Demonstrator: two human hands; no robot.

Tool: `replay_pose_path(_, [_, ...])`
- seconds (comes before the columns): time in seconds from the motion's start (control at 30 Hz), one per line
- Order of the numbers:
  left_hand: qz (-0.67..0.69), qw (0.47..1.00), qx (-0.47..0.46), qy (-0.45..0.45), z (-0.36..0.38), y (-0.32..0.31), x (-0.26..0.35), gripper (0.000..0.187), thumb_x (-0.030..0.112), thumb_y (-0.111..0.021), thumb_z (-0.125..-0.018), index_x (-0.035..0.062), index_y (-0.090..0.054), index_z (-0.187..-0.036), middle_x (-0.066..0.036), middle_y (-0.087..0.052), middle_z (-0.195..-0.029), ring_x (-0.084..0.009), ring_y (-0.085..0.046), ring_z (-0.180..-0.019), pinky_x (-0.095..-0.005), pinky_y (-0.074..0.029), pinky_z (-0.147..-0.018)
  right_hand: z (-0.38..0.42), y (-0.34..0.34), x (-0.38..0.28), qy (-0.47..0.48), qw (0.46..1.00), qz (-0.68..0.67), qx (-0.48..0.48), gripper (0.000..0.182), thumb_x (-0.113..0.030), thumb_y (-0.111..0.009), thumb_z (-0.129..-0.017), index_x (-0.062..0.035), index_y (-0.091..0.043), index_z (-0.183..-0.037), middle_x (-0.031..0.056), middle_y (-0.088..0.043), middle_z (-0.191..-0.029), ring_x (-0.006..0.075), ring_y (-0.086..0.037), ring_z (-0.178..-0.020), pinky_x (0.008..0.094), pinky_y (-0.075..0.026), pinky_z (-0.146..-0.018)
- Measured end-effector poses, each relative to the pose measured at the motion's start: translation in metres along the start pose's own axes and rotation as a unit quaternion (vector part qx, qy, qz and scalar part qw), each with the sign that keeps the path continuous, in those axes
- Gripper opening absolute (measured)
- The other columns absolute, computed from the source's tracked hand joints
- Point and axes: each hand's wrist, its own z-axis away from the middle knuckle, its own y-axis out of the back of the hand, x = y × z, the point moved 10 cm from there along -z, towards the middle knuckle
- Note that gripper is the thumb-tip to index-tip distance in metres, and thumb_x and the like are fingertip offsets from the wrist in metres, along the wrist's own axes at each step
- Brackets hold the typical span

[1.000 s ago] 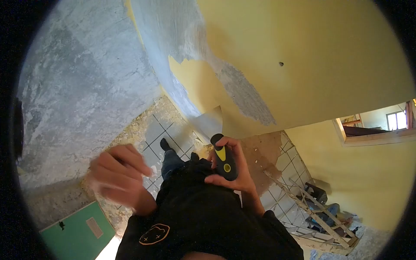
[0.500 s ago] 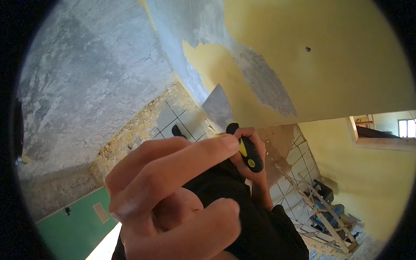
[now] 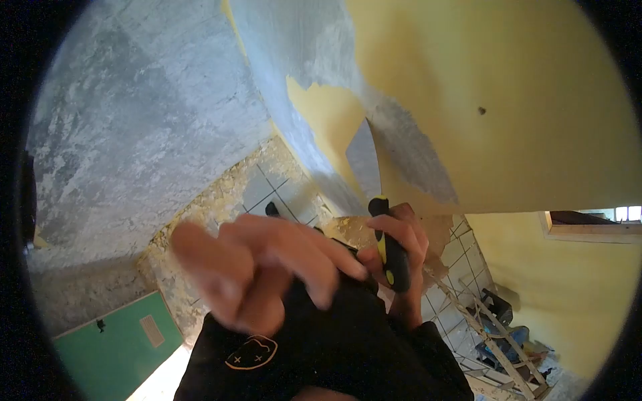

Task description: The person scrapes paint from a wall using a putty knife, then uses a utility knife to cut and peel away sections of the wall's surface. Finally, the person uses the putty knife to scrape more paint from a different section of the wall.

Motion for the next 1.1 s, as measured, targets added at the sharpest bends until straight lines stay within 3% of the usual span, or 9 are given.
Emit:
replay_pose_path(0.07, [-0.070, 0.981, 0.122, 0.132, 0.029, 0.040, -0.026, 0.028, -0.021, -0.036, -0.078, 0.0071, -0.037, -0.084, -0.021, -0.058, -0.079, -0.0263, -0.063, -0.064, -0.0369, -0.056, -0.061, -0.006, 0.004, -0.002, 0.004, 1.000, -0.017, -0.003, 0.045, -0.047, -0.068, -0.084, -0.0050, -0.061, -0.099, 0.0102, -0.055, -0.073, 0.0245, -0.055, -0.067, 0.0340, -0.043, -0.059])
replay_pose_path(0.17, [-0.195, 0.974, 0.026, 0.108, 0.046, 0.066, -0.063, 0.029, -0.020, -0.041, -0.077, 0.0061, -0.043, -0.090, -0.018, -0.059, -0.081, -0.0240, -0.061, -0.066, -0.0360, -0.055, -0.064, -0.012, 0.009, -0.005, -0.003, 0.999, -0.047, 0.007, 0.043, -0.046, -0.069, -0.083, -0.0066, -0.062, -0.099, 0.0100, -0.054, -0.074, 0.0245, -0.054, -0.069, 0.0342, -0.043, -0.059])
replay_pose_path(0.23, [-0.397, 0.904, -0.015, 0.162, 0.057, 0.078, -0.094, 0.037, -0.016, -0.051, -0.076, 0.0032, -0.052, -0.107, -0.019, -0.060, -0.101, -0.0290, -0.064, -0.086, -0.0346, -0.053, -0.078, -0.019, 0.007, -0.017, 0.057, 0.995, 0.082, -0.019, 0.042, -0.044, -0.066, -0.085, -0.0039, -0.059, -0.097, 0.0087, -0.052, -0.076, 0.0204, -0.049, -0.067, 0.0322, -0.041, -0.060])
replay_pose_path(0.33, [-0.518, 0.850, -0.050, 0.082, 0.047, 0.046, -0.104, 0.056, -0.009, -0.061, -0.074, -0.0006, -0.049, -0.128, -0.021, -0.053, -0.126, -0.0348, -0.057, -0.113, -0.0356, -0.049, -0.090, -0.022, 0.019, -0.018, 0.043, 0.988, 0.135, 0.055, 0.039, -0.042, -0.064, -0.086, -0.0053, -0.059, -0.097, 0.0078, -0.050, -0.075, 0.0215, -0.052, -0.070, 0.0360, -0.045, -0.068])
replay_pose_path(0.43, [-0.484, 0.873, -0.024, 0.047, 0.056, 0.032, -0.124, 0.061, -0.006, -0.066, -0.074, -0.0039, -0.046, -0.132, -0.020, -0.043, -0.141, -0.0378, -0.047, -0.126, -0.0364, -0.045, -0.093, -0.029, 0.014, -0.029, 0.047, 0.990, 0.050, 0.120, 0.035, -0.041, -0.062, -0.088, -0.0066, -0.055, -0.092, 0.0071, -0.049, -0.075, 0.0227, -0.055, -0.072, 0.0421, -0.047, -0.078])
replay_pose_path(0.6, [-0.577, 0.813, -0.042, -0.059, 0.049, 0.023, -0.110, 0.039, 0.001, -0.069, -0.078, -0.0050, -0.060, -0.115, -0.021, -0.061, -0.121, -0.0344, -0.057, -0.116, -0.0437, -0.044, -0.098, -0.046, 0.012, -0.025, 0.034, 0.960, -0.233, 0.150, 0.036, -0.041, -0.060, -0.091, -0.0083, -0.049, -0.083, 0.0058, -0.048, -0.071, 0.0215, -0.056, -0.069, 0.0443, -0.049, -0.080])
replay_pose_path(0.77, [-0.519, 0.846, -0.074, -0.098, 0.038, 0.027, -0.112, 0.034, 0.001, -0.067, -0.080, -0.0074, -0.061, -0.112, -0.021, -0.061, -0.121, -0.0358, -0.056, -0.117, -0.0437, -0.049, -0.093, -0.068, 0.019, -0.033, 0.048, 0.916, -0.369, 0.149, 0.042, -0.046, -0.061, -0.090, -0.0091, -0.046, -0.076, 0.0025, -0.044, -0.065, 0.0168, -0.050, -0.058, 0.0354, -0.045, -0.061])
replay_pose_path(0.9, [-0.490, 0.858, -0.070, -0.139, 0.030, 0.024, -0.114, 0.027, -0.001, -0.066, -0.081, -0.0095, -0.062, -0.106, -0.024, -0.060, -0.119, -0.0395, -0.057, -0.115, -0.0417, -0.053, -0.089, -0.087, 0.017, -0.054, 0.093, 0.938, -0.307, 0.129, 0.047, -0.042, -0.062, -0.091, -0.0077, -0.043, -0.066, 0.0030, -0.043, -0.053, 0.0138, -0.039, -0.044, 0.0298, -0.032, -0.043])
replay_pose_path(1.1, [-0.470, 0.862, -0.049, -0.183, 0.021, 0.036, -0.119, 0.027, -0.006, -0.060, -0.083, -0.0123, -0.059, -0.110, -0.032, -0.057, -0.118, -0.0434, -0.057, -0.113, -0.0424, -0.054, -0.087, -0.110, 0.002, -0.066, 0.109, 0.952, -0.237, 0.158, 0.044, -0.026, -0.057, -0.094, -0.0055, -0.039, -0.059, 0.0018, -0.040, -0.047, 0.0138, -0.034, -0.039, 0.0281, -0.026, -0.038])
